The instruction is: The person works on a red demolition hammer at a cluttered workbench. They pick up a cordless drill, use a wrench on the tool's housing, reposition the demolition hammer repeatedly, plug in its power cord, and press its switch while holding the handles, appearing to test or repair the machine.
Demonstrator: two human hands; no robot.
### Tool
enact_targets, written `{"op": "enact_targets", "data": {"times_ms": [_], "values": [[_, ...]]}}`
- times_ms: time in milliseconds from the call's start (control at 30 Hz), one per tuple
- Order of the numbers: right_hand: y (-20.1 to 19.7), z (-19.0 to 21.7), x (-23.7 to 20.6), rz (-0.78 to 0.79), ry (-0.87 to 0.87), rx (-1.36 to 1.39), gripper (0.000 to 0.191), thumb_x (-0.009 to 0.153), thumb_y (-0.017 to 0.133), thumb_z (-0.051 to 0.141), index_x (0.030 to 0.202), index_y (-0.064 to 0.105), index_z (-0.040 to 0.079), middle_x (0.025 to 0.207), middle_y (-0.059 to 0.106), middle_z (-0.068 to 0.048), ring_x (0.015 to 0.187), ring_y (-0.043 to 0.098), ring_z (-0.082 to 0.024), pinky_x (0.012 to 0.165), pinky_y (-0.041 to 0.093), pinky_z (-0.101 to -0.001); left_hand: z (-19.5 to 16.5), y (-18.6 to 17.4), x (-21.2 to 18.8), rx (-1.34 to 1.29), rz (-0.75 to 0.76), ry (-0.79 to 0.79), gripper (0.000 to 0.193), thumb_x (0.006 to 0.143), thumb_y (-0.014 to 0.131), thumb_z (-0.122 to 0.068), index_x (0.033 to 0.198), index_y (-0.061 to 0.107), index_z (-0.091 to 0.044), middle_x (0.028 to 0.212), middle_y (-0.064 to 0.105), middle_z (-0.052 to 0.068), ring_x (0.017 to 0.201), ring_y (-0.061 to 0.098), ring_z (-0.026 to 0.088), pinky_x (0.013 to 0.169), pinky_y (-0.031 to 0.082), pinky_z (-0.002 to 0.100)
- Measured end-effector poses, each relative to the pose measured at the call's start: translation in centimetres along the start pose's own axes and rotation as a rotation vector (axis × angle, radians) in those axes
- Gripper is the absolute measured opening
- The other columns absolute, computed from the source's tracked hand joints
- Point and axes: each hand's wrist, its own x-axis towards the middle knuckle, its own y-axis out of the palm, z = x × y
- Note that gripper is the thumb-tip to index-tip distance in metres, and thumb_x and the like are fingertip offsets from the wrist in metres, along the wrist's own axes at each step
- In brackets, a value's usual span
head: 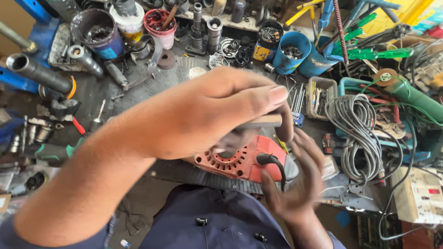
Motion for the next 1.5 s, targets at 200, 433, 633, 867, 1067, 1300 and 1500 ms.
{"op": "enact_targets", "data": {"times_ms": [200, 433, 633, 867, 1067, 1300, 1500], "values": [[3.2, 5.3, -3.4, 0.039, -0.244, -0.281, 0.053, 0.079, 0.083, 0.034, 0.121, 0.064, 0.009, 0.123, 0.065, -0.008, 0.115, 0.067, -0.033, 0.11, 0.021, -0.0657, 3.1, -0.4, -0.1, 1.201, -0.259, 0.857, 0.03, 0.109, 0.068, -0.041, 0.095, 0.068, -0.015, 0.08, 0.062, 0.0, 0.066, 0.061, 0.015, 0.056, 0.047, 0.034], [7.8, 4.7, -4.9, 0.237, 0.177, -0.286, 0.051, 0.091, 0.081, 0.045, 0.129, 0.069, 0.014, 0.129, 0.064, -0.011, 0.122, 0.057, -0.034, 0.102, 0.04, -0.0549, 8.3, -2.2, 0.3, 0.872, -0.333, 1.341, 0.02, 0.106, 0.071, -0.029, 0.116, 0.066, -0.013, 0.117, 0.061, 0.008, 0.103, 0.067, 0.024, 0.088, 0.061, 0.039], [7.5, 4.9, -3.8, 0.143, 0.085, -0.468, 0.053, 0.074, 0.082, 0.034, 0.122, 0.071, 0.014, 0.127, 0.066, -0.004, 0.125, 0.055, -0.029, 0.102, 0.03, -0.0528, 11.8, 1.0, -3.2, 0.092, -0.272, 0.807, 0.028, 0.121, 0.049, -0.033, 0.133, 0.059, -0.01, 0.143, 0.054, 0.011, 0.132, 0.054, 0.023, 0.112, 0.049, 0.034], [7.0, 5.7, -2.6, 0.131, 0.017, -0.527, 0.051, 0.078, 0.083, 0.042, 0.122, 0.07, 0.021, 0.137, 0.06, -0.008, 0.133, 0.052, -0.026, 0.112, 0.023, -0.052, 5.0, 0.6, -1.4, -0.581, -0.151, 0.301, 0.035, 0.112, 0.049, -0.04, 0.117, 0.062, -0.008, 0.064, 0.057, 0.001, 0.049, 0.045, 0.002, 0.046, 0.034, 0.019], [7.4, 5.7, -3.1, 0.088, -0.038, -0.592, 0.058, 0.078, 0.084, 0.043, 0.131, 0.072, 0.024, 0.144, 0.061, -0.011, 0.133, 0.052, -0.025, 0.111, 0.025, -0.0481, -0.3, -1.6, 0.8, 0.412, 0.01, 0.229, 0.031, 0.104, 0.055, -0.039, 0.098, 0.072, -0.014, 0.058, 0.046, -0.004, 0.05, 0.043, 0.01, 0.049, 0.036, 0.029], [7.9, 4.4, -5.0, 0.14, 0.046, -0.527, 0.043, 0.077, 0.086, 0.043, 0.114, 0.075, 0.025, 0.117, 0.064, -0.002, 0.116, 0.056, -0.027, 0.107, 0.027, -0.0535, 5.3, -1.9, -0.2, 1.347, -0.34, 1.277, 0.017, 0.098, 0.071, -0.023, 0.115, 0.072, -0.022, 0.111, 0.061, -0.003, 0.091, 0.06, 0.014, 0.078, 0.052, 0.033], [7.5, 4.1, -5.0, 0.204, 0.106, -0.436, 0.047, 0.081, 0.085, 0.045, 0.12, 0.073, 0.021, 0.129, 0.064, -0.006, 0.121, 0.056, -0.028, 0.105, 0.029, -0.0508, 7.5, 1.8, -1.2, 0.772, -0.598, 1.134, 0.032, 0.094, 0.075, -0.008, 0.124, 0.068, -0.014, 0.104, 0.058, 0.001, 0.091, 0.062, 0.019, 0.077, 0.055, 0.032]]}}
